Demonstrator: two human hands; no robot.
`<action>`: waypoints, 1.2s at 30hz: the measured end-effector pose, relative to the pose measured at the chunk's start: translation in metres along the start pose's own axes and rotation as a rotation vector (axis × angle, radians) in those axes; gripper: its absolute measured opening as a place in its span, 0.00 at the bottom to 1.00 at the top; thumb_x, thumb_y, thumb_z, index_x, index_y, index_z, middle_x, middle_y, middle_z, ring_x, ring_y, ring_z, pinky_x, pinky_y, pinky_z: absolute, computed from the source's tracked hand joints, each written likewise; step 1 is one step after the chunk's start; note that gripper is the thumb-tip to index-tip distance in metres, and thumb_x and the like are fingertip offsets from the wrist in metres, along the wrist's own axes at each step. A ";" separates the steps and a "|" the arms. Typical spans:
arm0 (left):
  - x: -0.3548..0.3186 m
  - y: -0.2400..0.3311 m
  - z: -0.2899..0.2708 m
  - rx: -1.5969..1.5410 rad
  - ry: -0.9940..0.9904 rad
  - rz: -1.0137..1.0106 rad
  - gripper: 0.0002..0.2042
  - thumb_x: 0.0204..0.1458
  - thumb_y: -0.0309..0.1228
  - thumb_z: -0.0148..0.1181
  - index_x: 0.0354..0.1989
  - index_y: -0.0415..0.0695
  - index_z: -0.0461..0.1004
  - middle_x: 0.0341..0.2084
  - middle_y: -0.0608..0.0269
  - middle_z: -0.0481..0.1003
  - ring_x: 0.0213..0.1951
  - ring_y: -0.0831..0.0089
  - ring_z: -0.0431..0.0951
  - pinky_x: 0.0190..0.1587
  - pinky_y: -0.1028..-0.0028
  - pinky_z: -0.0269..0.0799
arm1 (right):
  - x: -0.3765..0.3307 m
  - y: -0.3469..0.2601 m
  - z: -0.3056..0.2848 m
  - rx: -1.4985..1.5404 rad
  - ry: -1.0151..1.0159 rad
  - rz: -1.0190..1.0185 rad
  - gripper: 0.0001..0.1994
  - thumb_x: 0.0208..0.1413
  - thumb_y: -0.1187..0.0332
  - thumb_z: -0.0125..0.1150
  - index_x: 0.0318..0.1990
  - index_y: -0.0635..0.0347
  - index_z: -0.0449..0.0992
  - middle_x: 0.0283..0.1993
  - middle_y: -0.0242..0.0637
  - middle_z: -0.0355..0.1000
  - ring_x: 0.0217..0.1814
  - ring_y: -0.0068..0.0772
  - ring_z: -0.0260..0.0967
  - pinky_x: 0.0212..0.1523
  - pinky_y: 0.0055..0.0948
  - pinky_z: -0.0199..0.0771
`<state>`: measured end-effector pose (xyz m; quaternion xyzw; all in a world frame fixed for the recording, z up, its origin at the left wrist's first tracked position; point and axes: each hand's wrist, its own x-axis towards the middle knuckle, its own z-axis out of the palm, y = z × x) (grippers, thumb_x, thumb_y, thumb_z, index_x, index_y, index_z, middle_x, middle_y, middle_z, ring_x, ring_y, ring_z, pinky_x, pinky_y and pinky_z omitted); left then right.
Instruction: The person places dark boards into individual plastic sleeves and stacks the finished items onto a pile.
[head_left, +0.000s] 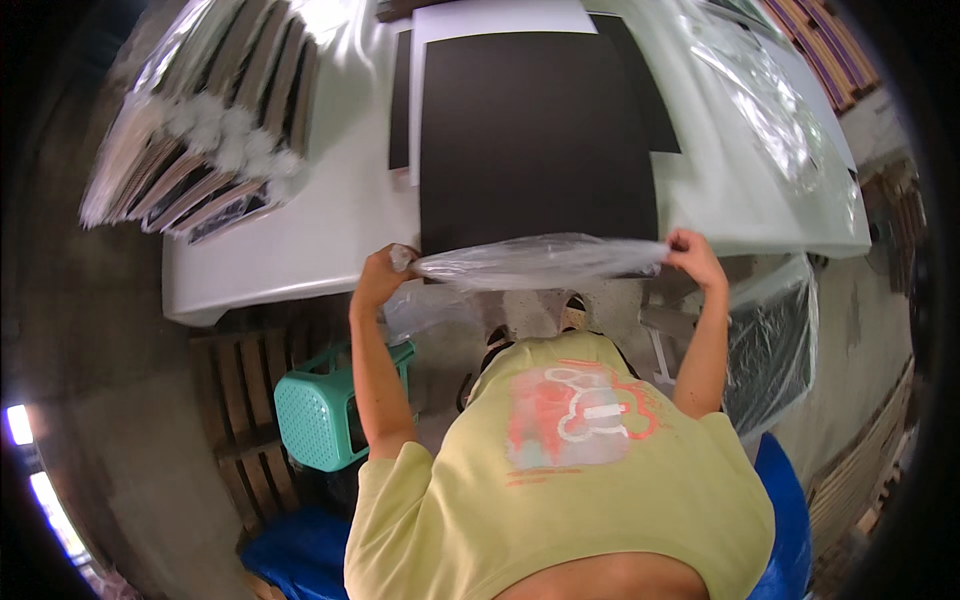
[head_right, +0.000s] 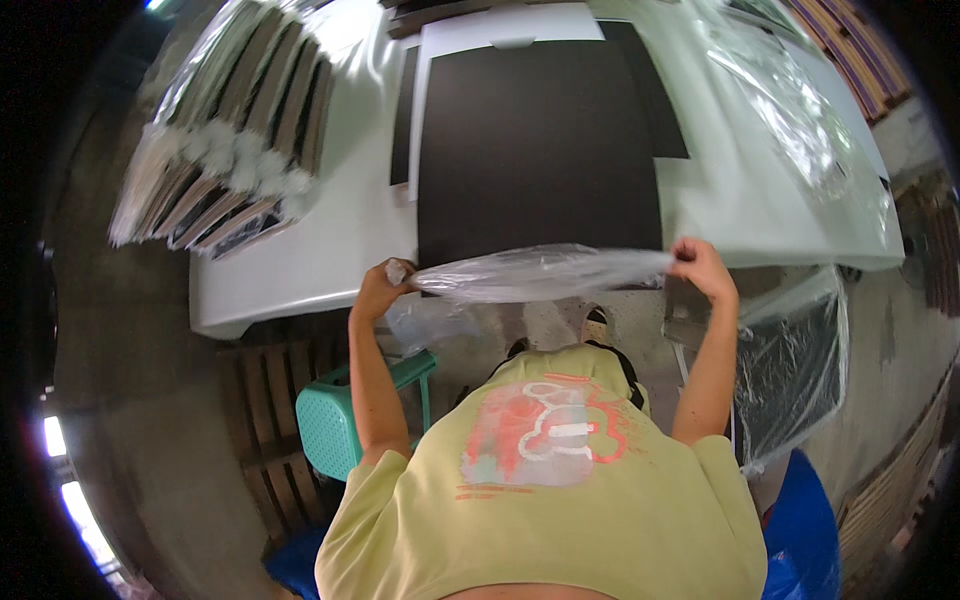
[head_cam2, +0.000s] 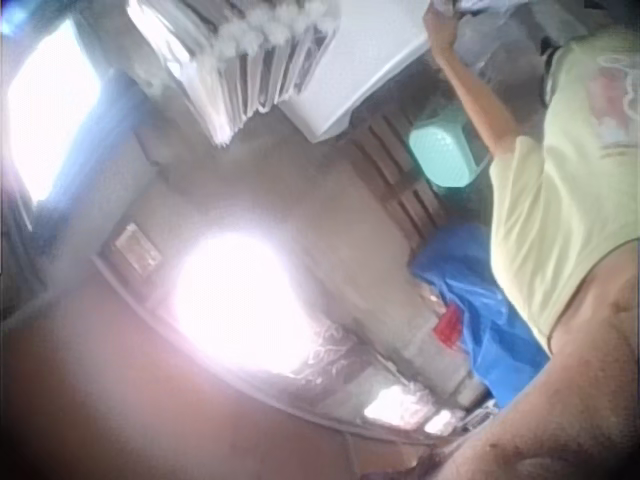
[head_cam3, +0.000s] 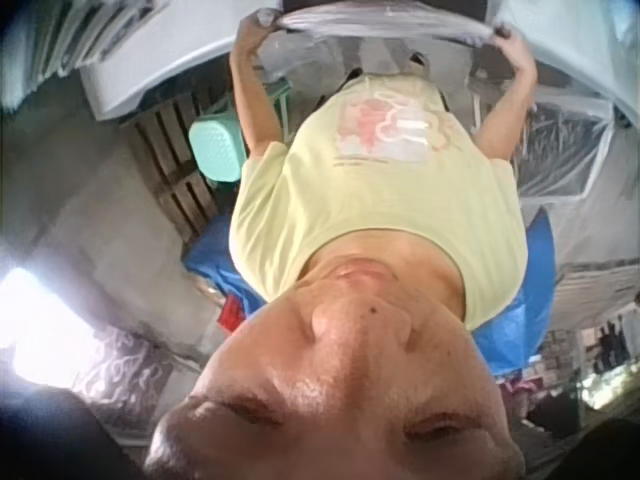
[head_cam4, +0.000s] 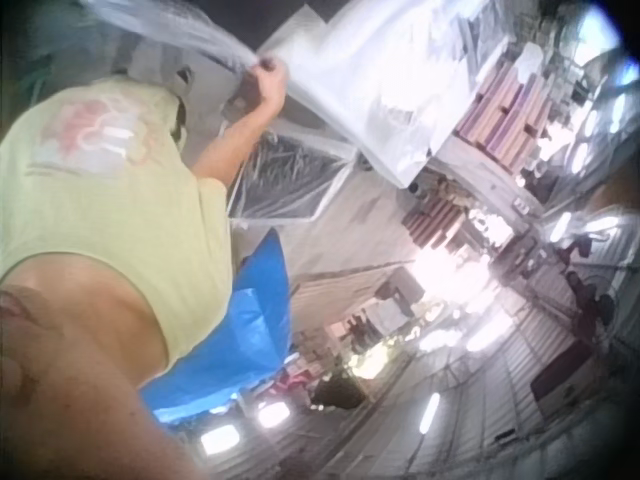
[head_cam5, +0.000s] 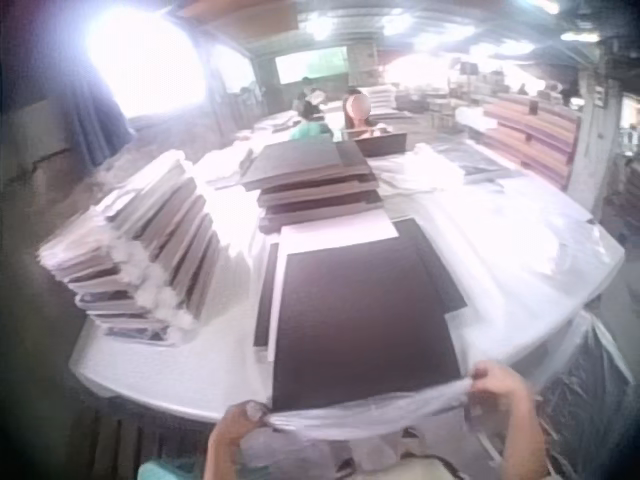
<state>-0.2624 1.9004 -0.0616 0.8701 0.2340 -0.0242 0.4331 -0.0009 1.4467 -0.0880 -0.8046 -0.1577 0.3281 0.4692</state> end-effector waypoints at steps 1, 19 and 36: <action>0.002 -0.004 -0.002 0.010 0.032 0.077 0.10 0.35 0.23 0.60 0.30 0.39 0.72 0.23 0.63 0.74 0.29 0.73 0.73 0.35 0.74 0.67 | 0.002 -0.013 0.005 0.075 0.120 -0.016 0.07 0.40 0.78 0.58 0.30 0.62 0.69 0.24 0.26 0.65 0.23 0.15 0.59 0.22 0.18 0.59; 0.011 0.205 -0.132 -1.492 0.279 0.595 0.20 0.51 0.36 0.48 0.51 0.41 0.59 0.41 0.56 0.70 0.43 0.65 0.70 0.45 0.67 0.68 | -0.069 -0.258 -0.034 1.520 0.541 -0.734 0.19 0.49 0.69 0.55 0.49 0.64 0.64 0.39 0.34 0.69 0.36 0.25 0.66 0.30 0.28 0.70; 0.044 0.254 -0.139 -0.571 0.782 0.609 0.16 0.45 0.36 0.60 0.32 0.33 0.68 0.23 0.64 0.70 0.26 0.78 0.66 0.32 0.80 0.63 | -0.009 -0.267 -0.065 0.313 0.804 -0.899 0.06 0.51 0.72 0.54 0.34 0.63 0.66 0.34 0.29 0.64 0.38 0.17 0.59 0.42 0.20 0.61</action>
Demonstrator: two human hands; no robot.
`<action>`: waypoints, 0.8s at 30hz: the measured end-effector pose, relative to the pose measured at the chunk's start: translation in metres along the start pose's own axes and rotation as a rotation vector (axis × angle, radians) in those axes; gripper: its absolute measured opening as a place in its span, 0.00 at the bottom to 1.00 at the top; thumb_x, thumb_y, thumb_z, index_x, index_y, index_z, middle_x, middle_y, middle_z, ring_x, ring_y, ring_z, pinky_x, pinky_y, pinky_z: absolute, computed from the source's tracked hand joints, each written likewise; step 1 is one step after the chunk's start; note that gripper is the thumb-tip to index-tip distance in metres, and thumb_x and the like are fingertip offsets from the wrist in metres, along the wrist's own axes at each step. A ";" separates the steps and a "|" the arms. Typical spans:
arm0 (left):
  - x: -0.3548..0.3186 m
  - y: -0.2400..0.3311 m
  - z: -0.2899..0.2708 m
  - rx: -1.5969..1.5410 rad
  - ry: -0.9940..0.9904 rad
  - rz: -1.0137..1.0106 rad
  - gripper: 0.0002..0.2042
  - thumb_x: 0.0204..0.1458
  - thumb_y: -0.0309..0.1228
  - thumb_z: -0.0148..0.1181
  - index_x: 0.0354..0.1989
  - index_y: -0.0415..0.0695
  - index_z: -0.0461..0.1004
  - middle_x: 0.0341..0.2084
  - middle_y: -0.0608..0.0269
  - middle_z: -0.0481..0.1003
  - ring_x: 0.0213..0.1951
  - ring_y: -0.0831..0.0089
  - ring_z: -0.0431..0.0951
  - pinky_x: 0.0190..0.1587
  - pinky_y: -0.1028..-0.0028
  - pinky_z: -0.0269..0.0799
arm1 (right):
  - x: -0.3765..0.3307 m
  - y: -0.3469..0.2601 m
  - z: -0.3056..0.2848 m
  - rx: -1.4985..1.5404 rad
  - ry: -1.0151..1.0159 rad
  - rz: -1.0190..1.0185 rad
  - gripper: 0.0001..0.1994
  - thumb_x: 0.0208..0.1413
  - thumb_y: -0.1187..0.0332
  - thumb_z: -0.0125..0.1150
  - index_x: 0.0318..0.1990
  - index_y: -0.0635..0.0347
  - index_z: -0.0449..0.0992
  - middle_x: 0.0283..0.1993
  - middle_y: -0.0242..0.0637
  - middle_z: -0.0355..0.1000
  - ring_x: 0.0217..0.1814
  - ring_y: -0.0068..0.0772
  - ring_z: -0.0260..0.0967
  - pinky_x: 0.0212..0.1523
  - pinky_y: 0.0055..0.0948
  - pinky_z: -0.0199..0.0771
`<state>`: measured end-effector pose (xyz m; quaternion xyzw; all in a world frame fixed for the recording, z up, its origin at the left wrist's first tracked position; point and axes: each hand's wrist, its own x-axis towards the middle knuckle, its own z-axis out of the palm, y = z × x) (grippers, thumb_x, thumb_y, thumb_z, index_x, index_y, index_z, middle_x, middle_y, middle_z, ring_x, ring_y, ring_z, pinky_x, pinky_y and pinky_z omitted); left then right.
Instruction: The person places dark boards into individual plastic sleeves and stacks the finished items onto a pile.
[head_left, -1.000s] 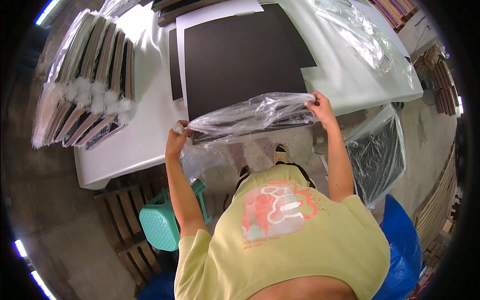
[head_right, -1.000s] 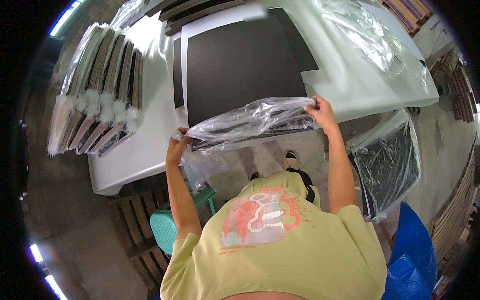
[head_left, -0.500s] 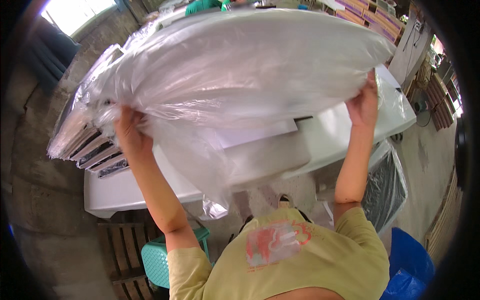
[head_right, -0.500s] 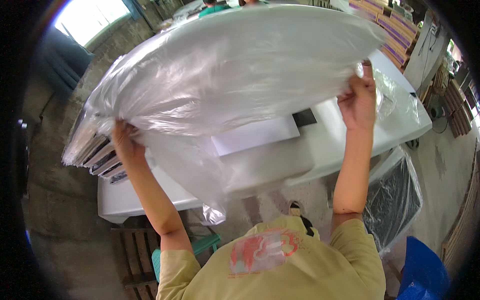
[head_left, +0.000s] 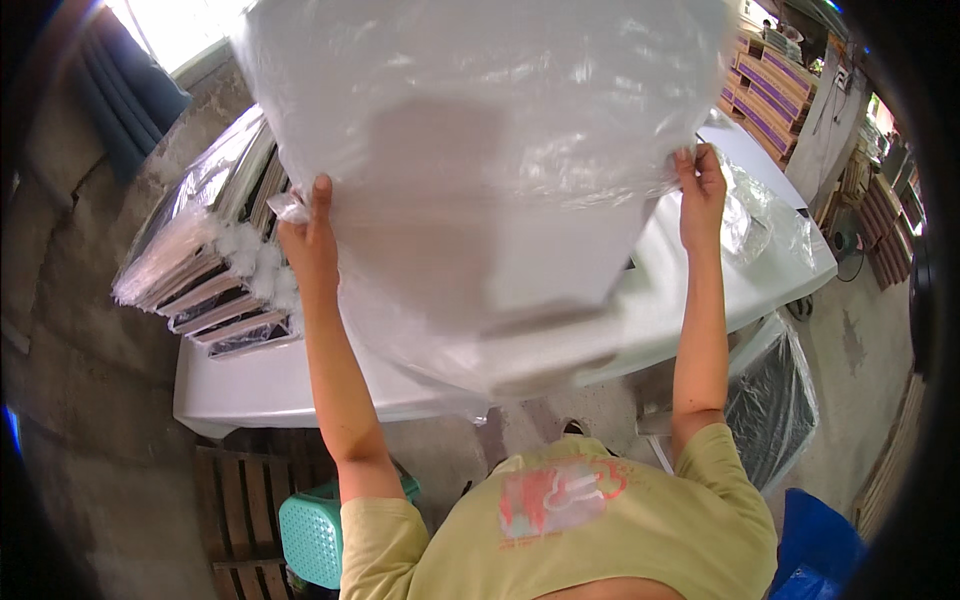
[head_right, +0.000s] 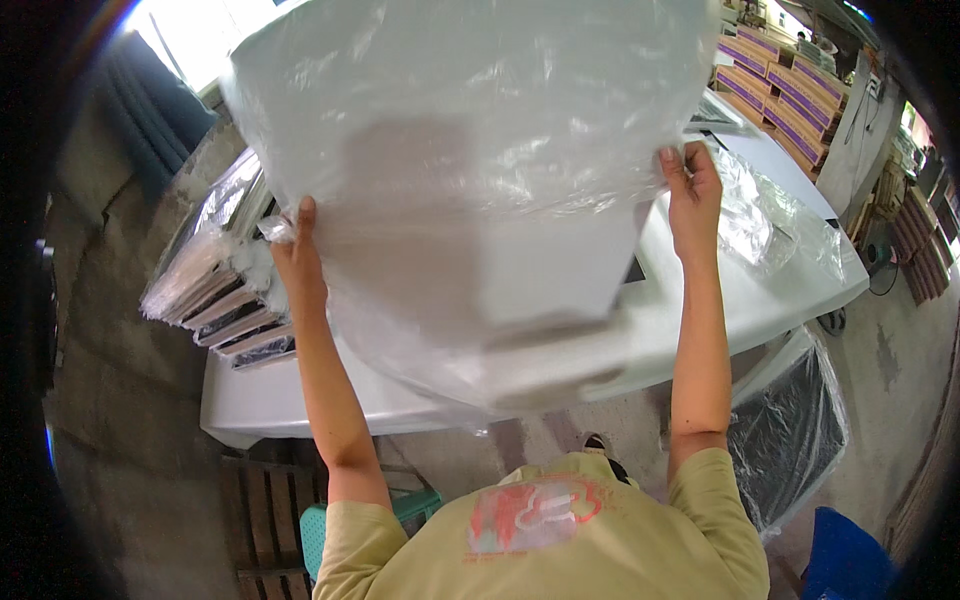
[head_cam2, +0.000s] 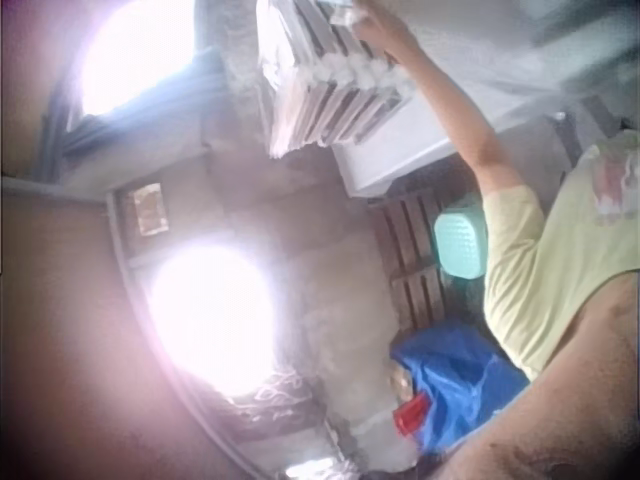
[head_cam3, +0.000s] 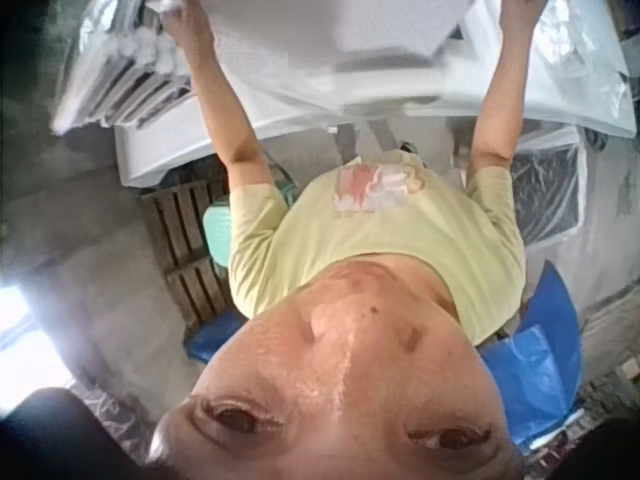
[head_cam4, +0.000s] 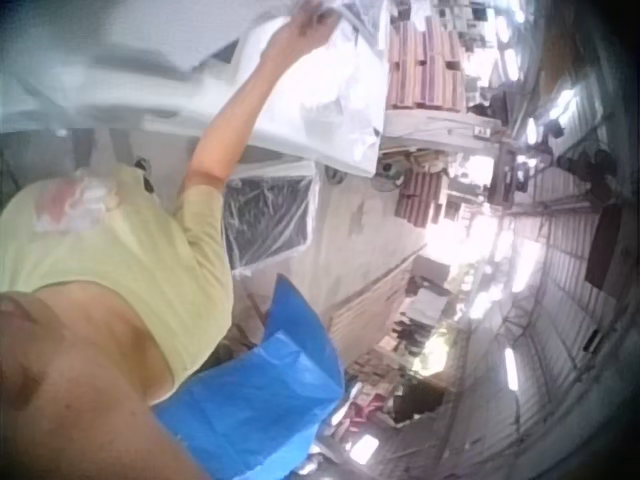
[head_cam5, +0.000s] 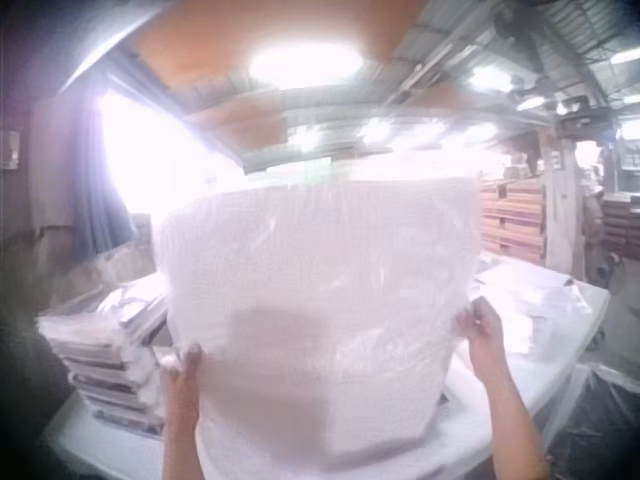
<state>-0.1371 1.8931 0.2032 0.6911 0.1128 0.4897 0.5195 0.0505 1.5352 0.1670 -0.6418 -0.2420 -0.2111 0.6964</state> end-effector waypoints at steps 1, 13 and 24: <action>-0.005 0.010 -0.002 0.022 -0.021 -0.069 0.15 0.45 0.35 0.60 0.34 0.35 0.67 0.25 0.67 0.68 0.28 0.79 0.67 0.33 0.80 0.63 | -0.004 -0.006 0.007 0.026 0.023 -0.001 0.09 0.49 0.71 0.56 0.36 0.62 0.66 0.37 0.30 0.64 0.40 0.19 0.60 0.43 0.21 0.61; -0.177 -0.180 -0.023 0.704 -0.495 -0.109 0.25 0.37 0.35 0.65 0.45 0.42 0.66 0.33 0.54 0.73 0.35 0.60 0.73 0.41 0.67 0.67 | -0.146 0.128 -0.012 -0.845 -0.288 0.501 0.14 0.37 0.69 0.63 0.36 0.60 0.72 0.29 0.44 0.70 0.37 0.41 0.67 0.39 0.34 0.65; -0.234 -0.144 -0.063 1.153 -0.350 -0.327 0.24 0.34 0.21 0.52 0.45 0.45 0.60 0.27 0.51 0.73 0.29 0.50 0.72 0.29 0.59 0.67 | -0.246 0.091 -0.066 -1.048 -0.198 0.156 0.06 0.48 0.69 0.53 0.31 0.57 0.63 0.24 0.42 0.67 0.28 0.49 0.65 0.27 0.43 0.60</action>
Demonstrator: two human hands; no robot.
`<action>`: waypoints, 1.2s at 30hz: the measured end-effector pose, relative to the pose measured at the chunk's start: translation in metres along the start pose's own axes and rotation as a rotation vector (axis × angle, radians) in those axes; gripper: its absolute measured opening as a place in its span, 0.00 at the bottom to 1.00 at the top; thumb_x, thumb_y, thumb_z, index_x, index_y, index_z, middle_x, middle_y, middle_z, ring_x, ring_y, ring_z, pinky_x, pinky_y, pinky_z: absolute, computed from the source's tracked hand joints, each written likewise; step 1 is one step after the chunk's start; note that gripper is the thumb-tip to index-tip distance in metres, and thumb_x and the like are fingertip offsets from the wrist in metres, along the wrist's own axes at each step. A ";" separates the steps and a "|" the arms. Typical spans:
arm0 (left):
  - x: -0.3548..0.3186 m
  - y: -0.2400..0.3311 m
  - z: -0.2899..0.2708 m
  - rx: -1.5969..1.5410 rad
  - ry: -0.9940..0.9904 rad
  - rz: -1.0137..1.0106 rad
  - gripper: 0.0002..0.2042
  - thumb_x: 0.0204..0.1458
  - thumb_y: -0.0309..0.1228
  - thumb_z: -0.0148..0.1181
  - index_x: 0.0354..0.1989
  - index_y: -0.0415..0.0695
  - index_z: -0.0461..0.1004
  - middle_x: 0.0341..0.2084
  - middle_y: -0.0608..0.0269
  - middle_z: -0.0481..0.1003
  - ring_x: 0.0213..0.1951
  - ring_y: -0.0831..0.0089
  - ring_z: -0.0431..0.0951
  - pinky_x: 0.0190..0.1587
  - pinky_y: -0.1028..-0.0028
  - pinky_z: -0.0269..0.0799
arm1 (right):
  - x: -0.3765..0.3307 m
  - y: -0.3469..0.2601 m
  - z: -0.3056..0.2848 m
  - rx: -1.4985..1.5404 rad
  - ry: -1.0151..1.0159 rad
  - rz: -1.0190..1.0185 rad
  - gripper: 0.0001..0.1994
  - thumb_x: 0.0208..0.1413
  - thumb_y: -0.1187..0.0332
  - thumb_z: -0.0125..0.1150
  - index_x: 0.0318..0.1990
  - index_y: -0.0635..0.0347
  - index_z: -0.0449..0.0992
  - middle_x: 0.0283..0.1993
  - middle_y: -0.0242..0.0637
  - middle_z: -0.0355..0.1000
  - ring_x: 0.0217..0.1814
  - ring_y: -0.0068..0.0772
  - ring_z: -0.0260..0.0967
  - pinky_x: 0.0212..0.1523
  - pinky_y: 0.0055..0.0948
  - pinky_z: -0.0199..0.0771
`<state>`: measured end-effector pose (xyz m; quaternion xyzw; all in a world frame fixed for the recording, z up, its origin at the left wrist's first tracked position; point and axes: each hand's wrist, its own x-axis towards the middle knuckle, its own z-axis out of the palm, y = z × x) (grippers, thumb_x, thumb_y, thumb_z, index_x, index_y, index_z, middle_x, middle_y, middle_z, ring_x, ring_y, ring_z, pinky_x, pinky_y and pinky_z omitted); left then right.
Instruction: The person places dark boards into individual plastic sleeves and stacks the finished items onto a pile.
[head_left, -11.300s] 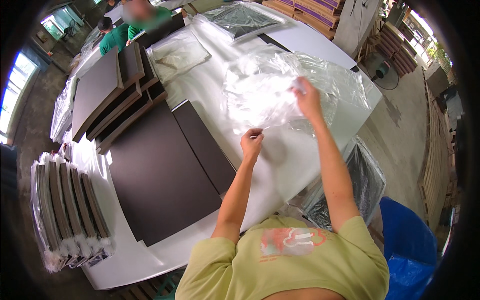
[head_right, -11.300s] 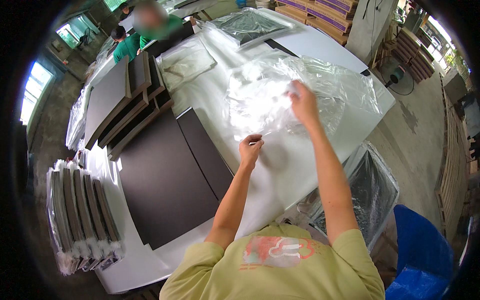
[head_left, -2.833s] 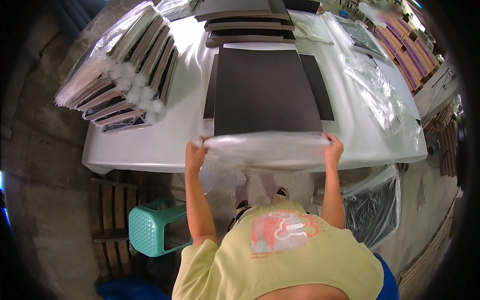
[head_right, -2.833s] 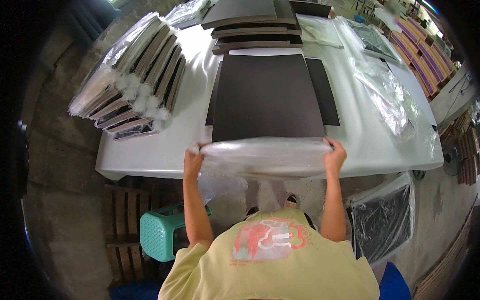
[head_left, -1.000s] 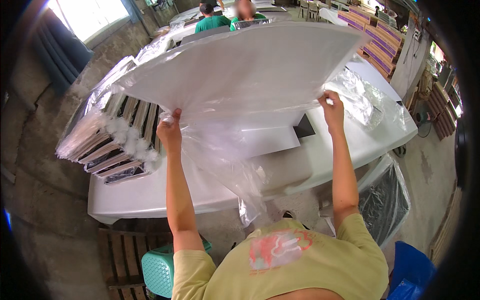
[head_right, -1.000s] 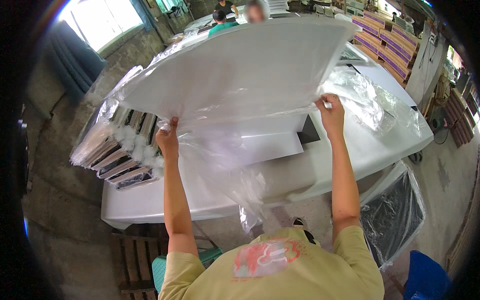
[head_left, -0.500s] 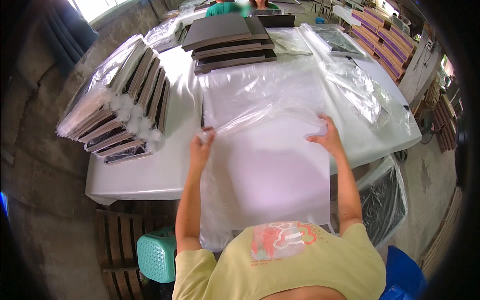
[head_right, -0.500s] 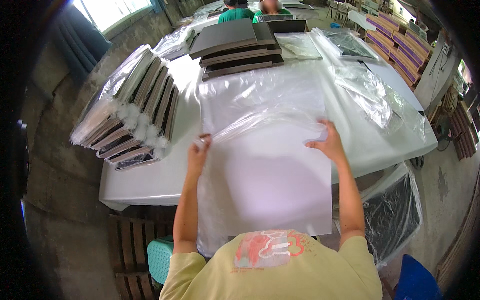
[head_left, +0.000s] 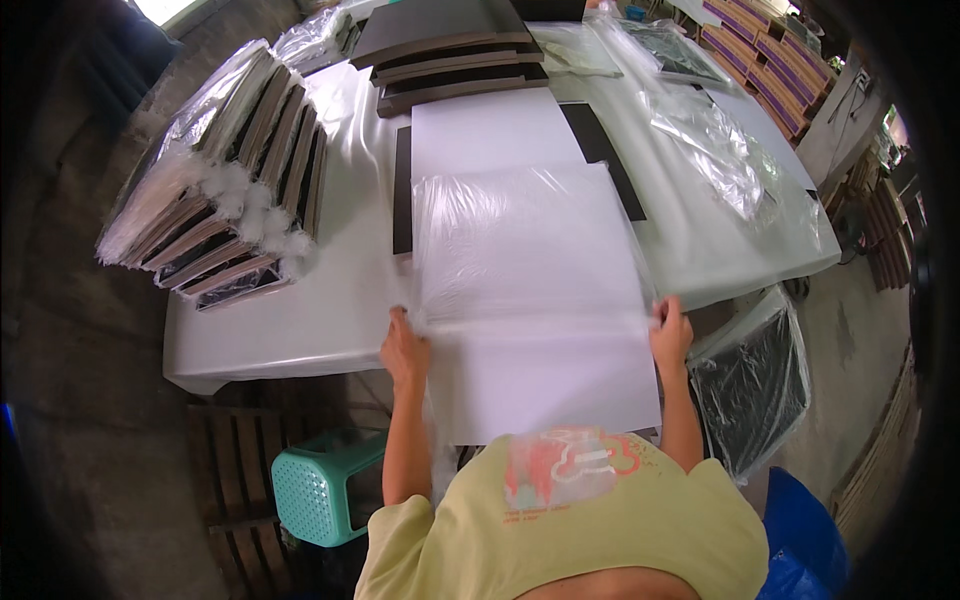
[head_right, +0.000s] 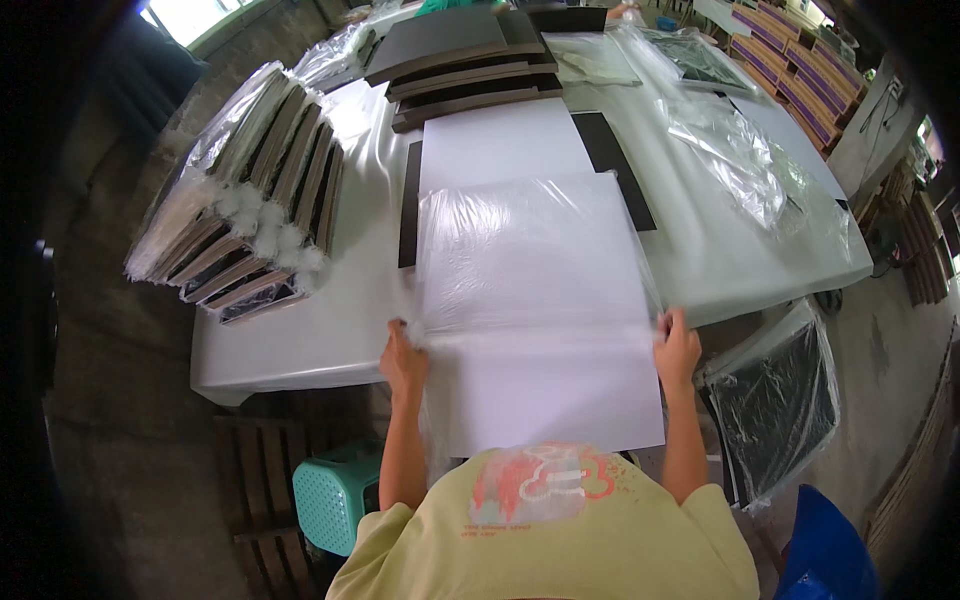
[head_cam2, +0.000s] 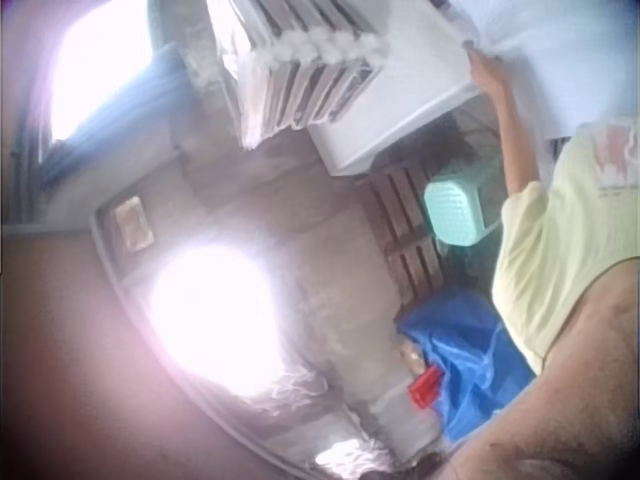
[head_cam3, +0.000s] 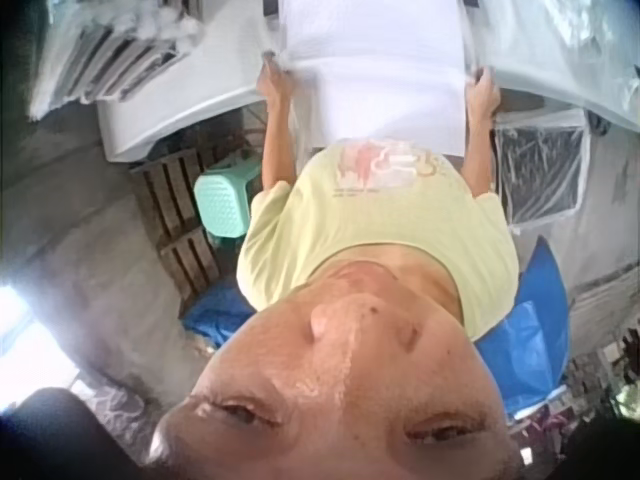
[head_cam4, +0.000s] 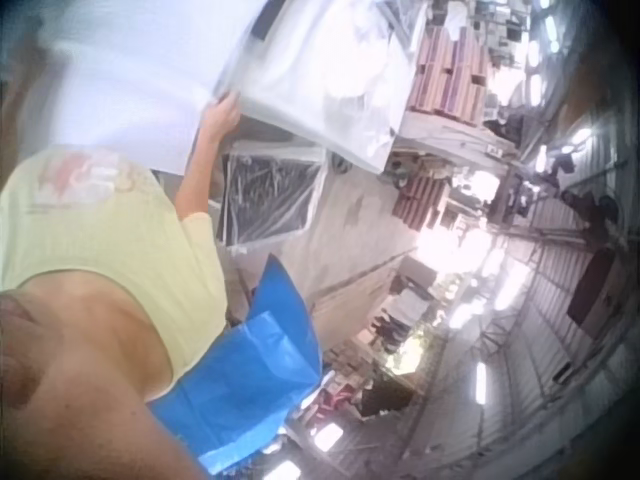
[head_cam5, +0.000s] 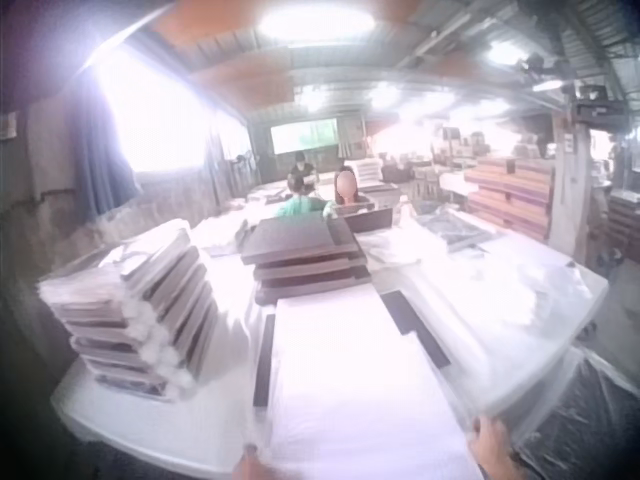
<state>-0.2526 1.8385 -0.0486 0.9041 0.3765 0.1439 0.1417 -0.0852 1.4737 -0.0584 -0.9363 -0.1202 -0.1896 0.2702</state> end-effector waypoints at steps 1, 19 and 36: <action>-0.019 -0.011 -0.002 0.000 -0.004 0.019 0.25 0.34 0.21 0.52 0.46 0.45 0.59 0.28 0.50 0.72 0.29 0.49 0.72 0.28 0.58 0.67 | -0.018 0.004 -0.009 -0.040 -0.057 0.006 0.06 0.49 0.69 0.53 0.32 0.57 0.63 0.24 0.42 0.67 0.28 0.49 0.65 0.27 0.42 0.61; -0.154 -0.111 -0.052 -0.995 -0.246 -0.215 0.12 0.45 0.29 0.51 0.39 0.41 0.73 0.17 0.67 0.69 0.16 0.86 0.63 0.16 0.85 0.55 | -0.140 0.007 -0.113 0.337 -0.485 0.189 0.08 0.48 0.74 0.50 0.37 0.60 0.69 0.33 0.37 0.71 0.34 0.31 0.68 0.29 0.21 0.63; -0.109 -0.119 -0.066 -0.849 -1.041 0.048 0.11 0.48 0.32 0.55 0.36 0.37 0.69 0.21 0.66 0.71 0.27 0.80 0.68 0.32 0.77 0.65 | -0.158 -0.036 -0.086 0.858 -0.550 0.475 0.23 0.46 0.74 0.57 0.52 0.64 0.61 0.48 0.32 0.65 0.49 0.22 0.59 0.53 0.24 0.55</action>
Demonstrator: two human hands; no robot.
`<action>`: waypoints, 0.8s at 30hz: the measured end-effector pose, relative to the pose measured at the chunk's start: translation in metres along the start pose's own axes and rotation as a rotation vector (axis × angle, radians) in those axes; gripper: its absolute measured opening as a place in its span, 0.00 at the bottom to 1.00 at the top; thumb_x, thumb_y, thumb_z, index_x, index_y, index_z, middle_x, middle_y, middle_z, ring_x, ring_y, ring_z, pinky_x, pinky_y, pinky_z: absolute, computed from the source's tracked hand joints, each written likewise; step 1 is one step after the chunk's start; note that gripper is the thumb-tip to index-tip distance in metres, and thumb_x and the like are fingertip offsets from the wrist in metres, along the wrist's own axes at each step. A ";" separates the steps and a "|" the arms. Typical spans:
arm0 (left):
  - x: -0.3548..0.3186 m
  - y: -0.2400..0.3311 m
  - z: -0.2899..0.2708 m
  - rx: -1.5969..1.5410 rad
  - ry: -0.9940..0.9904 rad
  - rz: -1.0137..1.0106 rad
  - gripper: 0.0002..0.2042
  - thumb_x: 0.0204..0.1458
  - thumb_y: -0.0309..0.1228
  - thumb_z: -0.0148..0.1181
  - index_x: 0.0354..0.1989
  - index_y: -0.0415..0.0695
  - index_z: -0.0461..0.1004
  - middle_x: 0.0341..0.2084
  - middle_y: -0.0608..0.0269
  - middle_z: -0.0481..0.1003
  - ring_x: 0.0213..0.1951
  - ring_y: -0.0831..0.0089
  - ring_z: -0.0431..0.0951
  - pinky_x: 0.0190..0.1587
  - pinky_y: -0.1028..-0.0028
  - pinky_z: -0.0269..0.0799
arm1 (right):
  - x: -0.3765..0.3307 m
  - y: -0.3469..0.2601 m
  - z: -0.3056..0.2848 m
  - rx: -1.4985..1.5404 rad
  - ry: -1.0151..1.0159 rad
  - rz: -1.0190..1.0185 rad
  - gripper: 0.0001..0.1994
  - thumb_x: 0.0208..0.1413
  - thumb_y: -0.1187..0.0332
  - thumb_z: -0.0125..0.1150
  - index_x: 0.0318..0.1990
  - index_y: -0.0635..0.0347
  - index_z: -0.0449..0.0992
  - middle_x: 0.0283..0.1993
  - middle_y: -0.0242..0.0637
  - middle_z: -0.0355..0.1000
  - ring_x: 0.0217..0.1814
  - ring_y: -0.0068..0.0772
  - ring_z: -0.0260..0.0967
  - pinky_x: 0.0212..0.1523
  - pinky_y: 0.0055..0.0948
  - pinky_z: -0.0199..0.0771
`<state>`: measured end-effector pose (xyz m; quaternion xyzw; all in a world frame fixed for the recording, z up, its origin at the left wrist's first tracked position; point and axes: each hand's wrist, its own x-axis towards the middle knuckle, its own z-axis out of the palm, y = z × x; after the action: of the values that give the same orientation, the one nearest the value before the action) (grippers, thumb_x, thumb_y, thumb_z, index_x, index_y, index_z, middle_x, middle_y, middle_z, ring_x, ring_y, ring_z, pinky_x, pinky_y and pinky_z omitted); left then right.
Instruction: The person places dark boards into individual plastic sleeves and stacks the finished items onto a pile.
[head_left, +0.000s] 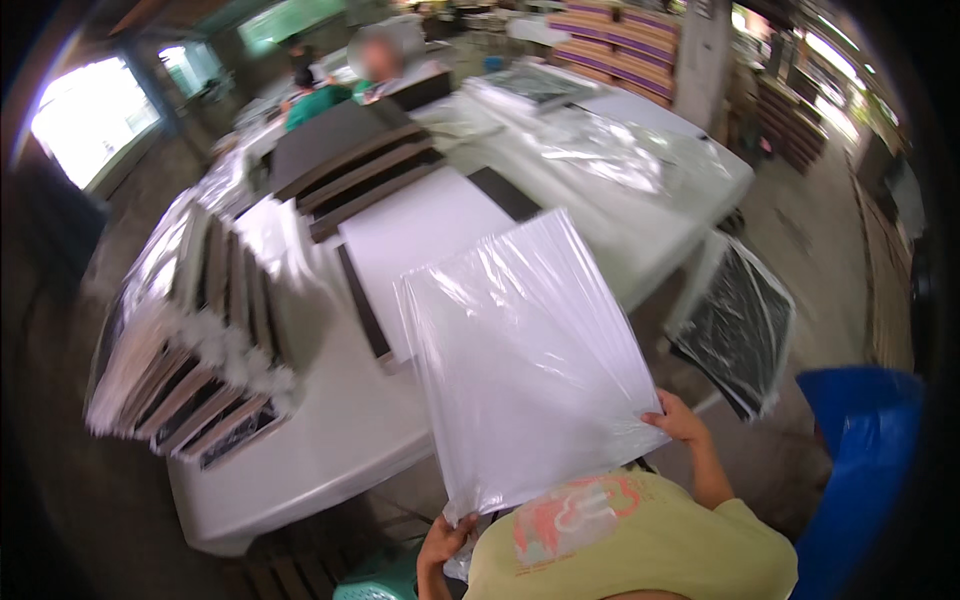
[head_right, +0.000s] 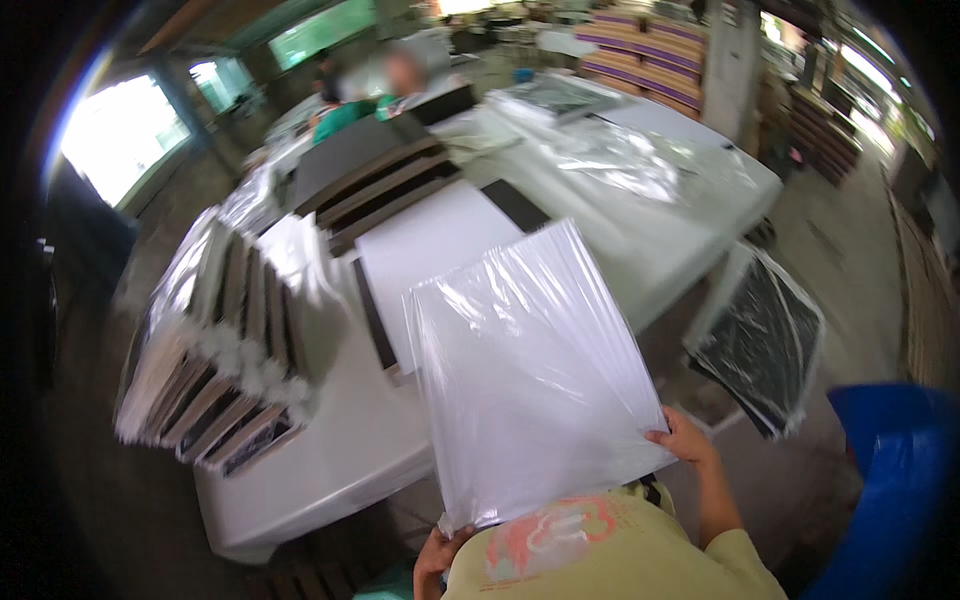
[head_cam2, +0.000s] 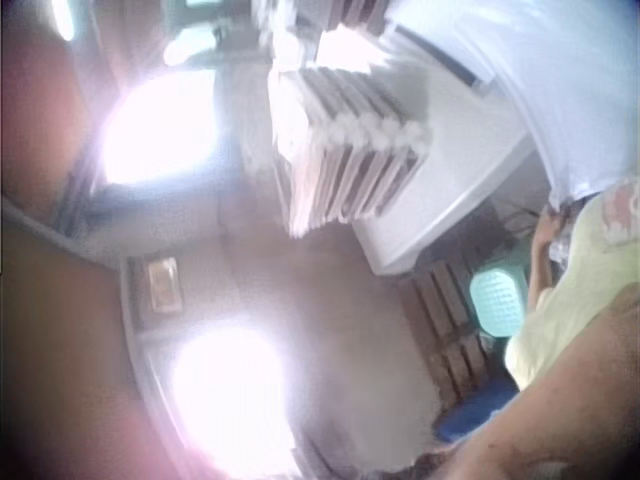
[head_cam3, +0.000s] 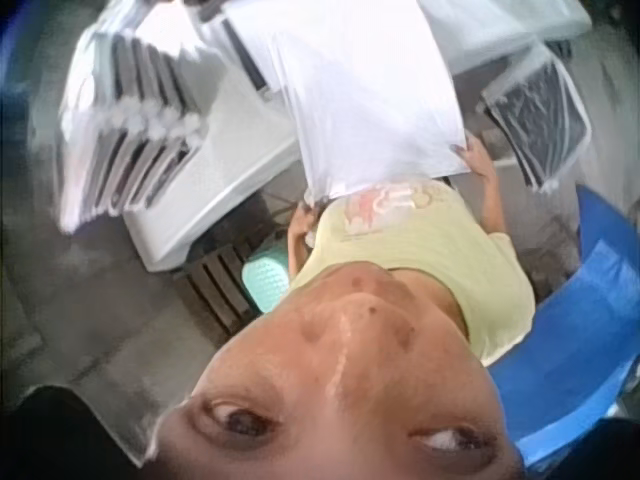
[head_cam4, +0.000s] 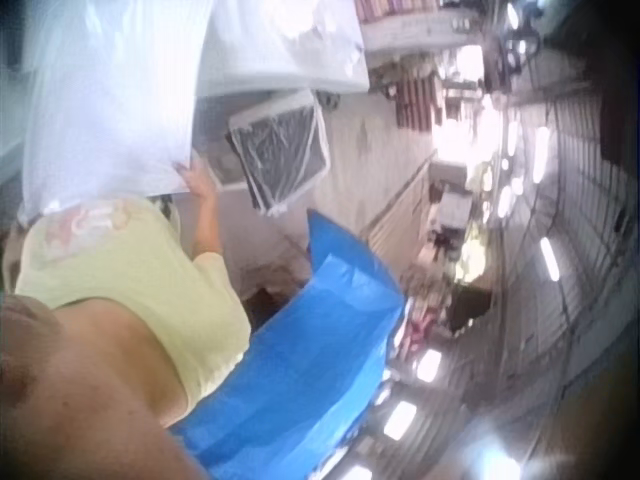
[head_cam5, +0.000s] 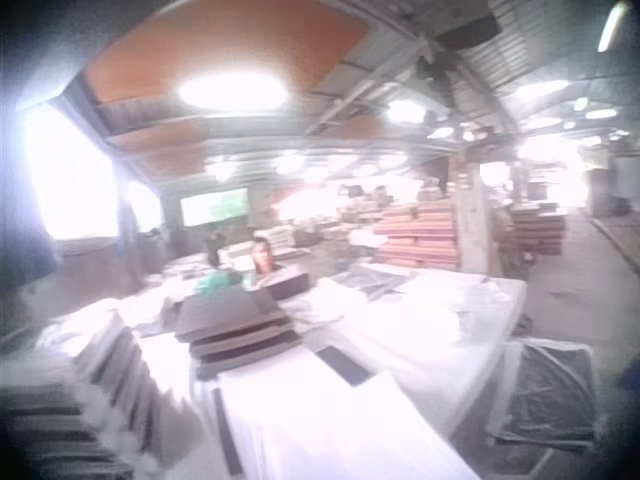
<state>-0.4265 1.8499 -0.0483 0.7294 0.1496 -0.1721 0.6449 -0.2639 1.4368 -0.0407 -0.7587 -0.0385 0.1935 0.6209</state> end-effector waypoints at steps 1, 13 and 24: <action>0.002 -0.012 0.002 0.025 -0.041 0.089 0.10 0.48 0.31 0.54 0.34 0.37 0.70 0.20 0.66 0.71 0.26 0.81 0.68 0.31 0.77 0.65 | -0.016 0.007 -0.004 0.040 0.034 0.006 0.24 0.46 0.75 0.57 0.53 0.64 0.61 0.48 0.31 0.65 0.50 0.22 0.58 0.53 0.24 0.54; 0.081 0.114 0.159 0.367 -0.298 0.218 0.16 0.55 0.41 0.44 0.38 0.39 0.68 0.17 0.57 0.70 0.23 0.74 0.70 0.29 0.74 0.65 | -0.162 0.176 -0.119 0.577 1.138 0.003 0.21 0.50 0.71 0.55 0.52 0.62 0.60 0.42 0.34 0.66 0.43 0.25 0.62 0.44 0.26 0.62; 0.177 0.182 0.283 0.278 -0.233 0.415 0.33 0.54 0.52 0.34 0.61 0.39 0.42 0.44 0.49 0.65 0.30 0.71 0.71 0.37 0.73 0.64 | -0.139 0.305 -0.337 0.469 1.115 0.348 0.26 0.51 0.69 0.53 0.57 0.62 0.54 0.52 0.43 0.60 0.51 0.36 0.59 0.51 0.31 0.59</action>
<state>-0.2042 1.5458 0.0044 0.8012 -0.1032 -0.1380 0.5731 -0.3321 1.0140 -0.2466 -0.5844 0.4585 -0.1299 0.6568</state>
